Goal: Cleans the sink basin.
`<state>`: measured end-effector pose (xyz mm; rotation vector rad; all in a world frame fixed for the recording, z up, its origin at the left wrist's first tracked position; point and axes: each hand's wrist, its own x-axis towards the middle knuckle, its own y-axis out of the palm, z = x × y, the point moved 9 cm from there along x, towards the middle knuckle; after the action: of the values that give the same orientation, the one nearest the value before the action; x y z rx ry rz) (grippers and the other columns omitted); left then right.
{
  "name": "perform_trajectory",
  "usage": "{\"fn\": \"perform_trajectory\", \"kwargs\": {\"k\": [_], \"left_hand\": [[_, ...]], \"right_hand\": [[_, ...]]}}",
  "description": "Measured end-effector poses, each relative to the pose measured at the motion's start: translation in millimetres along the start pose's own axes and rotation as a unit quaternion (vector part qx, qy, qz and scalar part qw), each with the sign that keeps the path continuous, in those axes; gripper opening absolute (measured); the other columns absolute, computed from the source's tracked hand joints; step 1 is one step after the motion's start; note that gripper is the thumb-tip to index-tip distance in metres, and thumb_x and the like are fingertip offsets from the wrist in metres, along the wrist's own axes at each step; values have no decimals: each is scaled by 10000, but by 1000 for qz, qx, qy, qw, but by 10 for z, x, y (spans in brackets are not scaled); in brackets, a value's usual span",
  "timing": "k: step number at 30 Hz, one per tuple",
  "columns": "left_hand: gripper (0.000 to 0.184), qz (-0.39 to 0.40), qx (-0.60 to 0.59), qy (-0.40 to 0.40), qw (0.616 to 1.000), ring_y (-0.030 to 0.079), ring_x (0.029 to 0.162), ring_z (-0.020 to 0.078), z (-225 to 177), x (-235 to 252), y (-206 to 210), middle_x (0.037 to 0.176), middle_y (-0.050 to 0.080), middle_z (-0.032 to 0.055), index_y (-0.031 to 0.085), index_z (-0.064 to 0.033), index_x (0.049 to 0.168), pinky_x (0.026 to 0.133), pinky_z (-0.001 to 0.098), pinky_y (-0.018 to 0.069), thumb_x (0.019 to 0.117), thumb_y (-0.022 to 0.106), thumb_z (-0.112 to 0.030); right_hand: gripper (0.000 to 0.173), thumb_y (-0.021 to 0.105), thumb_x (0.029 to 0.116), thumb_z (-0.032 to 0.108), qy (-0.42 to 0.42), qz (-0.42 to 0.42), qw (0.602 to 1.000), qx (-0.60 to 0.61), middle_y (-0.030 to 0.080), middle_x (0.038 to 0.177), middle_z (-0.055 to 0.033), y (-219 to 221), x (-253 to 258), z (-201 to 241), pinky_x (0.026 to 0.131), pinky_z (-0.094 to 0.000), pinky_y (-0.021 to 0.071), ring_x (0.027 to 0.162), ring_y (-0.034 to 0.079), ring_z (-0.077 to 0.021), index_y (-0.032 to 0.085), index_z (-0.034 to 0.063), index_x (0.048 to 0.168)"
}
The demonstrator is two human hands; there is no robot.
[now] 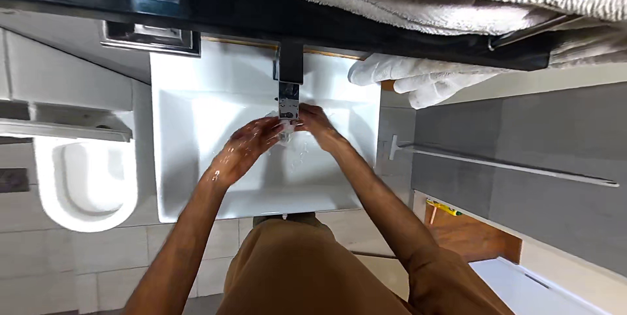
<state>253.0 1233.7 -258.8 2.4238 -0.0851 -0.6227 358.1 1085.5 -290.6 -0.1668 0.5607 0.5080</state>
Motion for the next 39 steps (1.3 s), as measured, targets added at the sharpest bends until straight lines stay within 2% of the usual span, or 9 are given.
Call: {"fn": "perform_trajectory", "kwargs": {"k": [5, 8, 12, 17, 22, 26, 30, 34, 39], "left_hand": [[460, -216, -78, 38, 973, 511, 1402, 249, 321, -878, -968, 1524, 521, 106, 461, -60, 1480, 1157, 440, 434, 1104, 337, -294], [539, -315, -133, 43, 939, 570, 1340, 238, 363, -1241, -1175, 1429, 603, 120, 509, -27, 1407, 1118, 447, 460, 1125, 191, -358], [557, -368, -166, 30, 914, 616, 1274, 247, 467, -1347, -1218, 1342, 653, 133, 551, -20, 1340, 1076, 447, 489, 1125, 174, -369], [499, -398, -177, 19, 900, 661, 1190, 246, 404, -1232, -1166, 1251, 686, 123, 571, -37, 1288, 1019, 446, 526, 1122, 230, -360], [321, -481, -65, -15, 874, 657, 1144, 183, 111, -1379, -1222, 1193, 699, 53, 631, -79, 1212, 980, 404, 519, 1086, 437, -301], [388, -530, -44, -55, 845, 507, 1341, 212, 76, -1480, -1221, 1420, 559, 84, 552, -70, 1384, 1105, 457, 407, 1066, 516, -289], [362, -549, -36, -49, 834, 499, 1342, 228, 111, -1554, -1196, 1419, 552, 92, 577, -67, 1355, 1098, 461, 411, 1058, 530, -269], [351, -552, -50, -54, 830, 546, 1279, 215, 211, -1572, -1201, 1354, 584, 92, 571, -58, 1329, 1069, 440, 442, 1052, 535, -270], [371, -547, -48, -36, 835, 543, 1278, 210, 179, -1589, -1196, 1354, 580, 101, 549, -48, 1355, 1069, 433, 440, 1055, 527, -265]], "right_hand": [[513, 196, 1144, 298, -40, 149, 934, 321, 644, 1335, -179, 850, 289, 182, 1004, -418, 566, 1194, 665, -263, 496, -39, 1388], [610, 135, 1137, 389, 0, 217, 923, 318, 602, 1414, -175, 1086, 208, 157, 1051, -431, 532, 1264, 626, -272, 467, -17, 1448], [438, 220, 1135, 262, 38, 33, 923, 382, 694, 1185, -112, 748, 221, -83, 929, -360, 573, 1088, 688, -205, 534, 22, 1324], [328, 310, 1128, 300, 45, 2, 890, 454, 647, 848, -25, 858, 320, -77, 719, -285, 583, 791, 668, -140, 560, 120, 1015], [464, 322, 1128, 300, 54, 322, 942, 77, 671, 1312, -131, 1416, -69, -116, 959, -411, 576, 1158, 675, -220, 569, 10, 1393], [429, 275, 1128, 285, 77, 119, 967, 210, 701, 1158, -79, 928, 167, -316, 868, -355, 578, 1028, 690, -180, 594, 32, 1261], [390, 228, 1124, 311, -2, 66, 881, 468, 674, 954, -31, 877, 391, -53, 765, -297, 580, 868, 679, -156, 570, 128, 1081], [480, 272, 1131, 258, -2, 315, 927, 204, 571, 1464, -153, 1534, 38, 172, 1061, -410, 527, 1291, 610, -244, 445, -10, 1489], [461, 178, 1121, 294, 10, 85, 891, 446, 705, 1042, -103, 968, 364, -124, 887, -380, 584, 995, 699, -223, 570, 53, 1135]]}}
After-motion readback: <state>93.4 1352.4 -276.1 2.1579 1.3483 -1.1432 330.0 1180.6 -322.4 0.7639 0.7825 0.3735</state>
